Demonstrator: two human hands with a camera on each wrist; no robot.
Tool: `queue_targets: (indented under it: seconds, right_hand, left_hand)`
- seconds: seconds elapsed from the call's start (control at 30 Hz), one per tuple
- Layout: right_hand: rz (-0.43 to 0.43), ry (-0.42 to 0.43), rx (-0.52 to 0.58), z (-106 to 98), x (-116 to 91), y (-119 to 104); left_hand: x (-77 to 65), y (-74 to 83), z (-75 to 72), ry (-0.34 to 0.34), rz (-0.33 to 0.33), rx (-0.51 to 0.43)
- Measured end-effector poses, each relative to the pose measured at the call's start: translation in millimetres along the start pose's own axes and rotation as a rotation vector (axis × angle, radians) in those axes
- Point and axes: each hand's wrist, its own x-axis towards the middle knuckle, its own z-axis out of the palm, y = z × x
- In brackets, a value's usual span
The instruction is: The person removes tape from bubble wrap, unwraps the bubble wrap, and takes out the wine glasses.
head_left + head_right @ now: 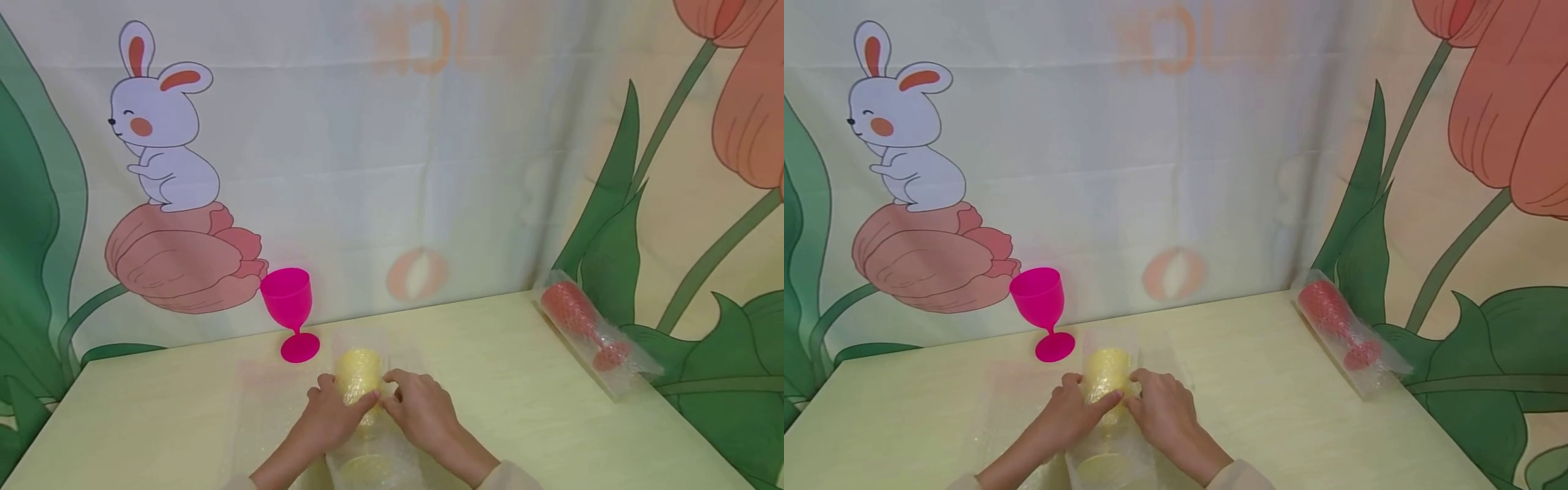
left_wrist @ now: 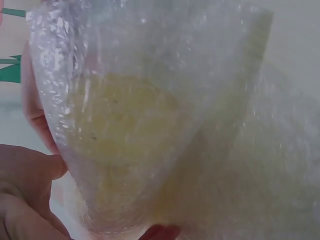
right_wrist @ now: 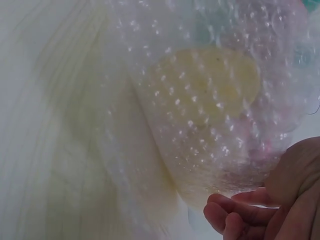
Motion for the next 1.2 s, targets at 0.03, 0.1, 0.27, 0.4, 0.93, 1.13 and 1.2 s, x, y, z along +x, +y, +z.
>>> queue_targets:
  seconds: [0.03, 0.1, 0.27, 0.4, 0.93, 1.13, 1.2]
  right_hand:
    - [-0.003, 0.000, -0.001, 0, 1, 0]
    - [-0.010, 0.001, 0.006, 1, 2, -2]
    - [-0.025, 0.004, 0.005, 1, 5, -5]
    - [-0.045, 0.025, -0.016, 1, 8, -7]
    - [-0.009, 0.085, -0.047, 5, 14, -11]
    - [-0.013, 0.091, -0.073, 6, 14, -8]
    - [-0.018, 0.089, -0.066, 6, 14, -7]
  left_hand:
    - [1.1, -0.1, 0.5, 0.017, 0.006, 0.009]
    - [3.4, -0.7, 1.2, 0.041, 0.006, 0.021]
    - [8.3, -2.3, 1.3, 0.075, 0.002, 0.046]
    - [11.0, -2.6, 4.4, 0.086, -0.026, 0.013]
    - [12.5, 3.5, 10.0, 0.092, -0.067, -0.082]
    - [14.8, 1.5, 9.4, 0.085, -0.086, -0.123]
    - [16.3, 0.8, 9.7, 0.084, -0.094, -0.131]
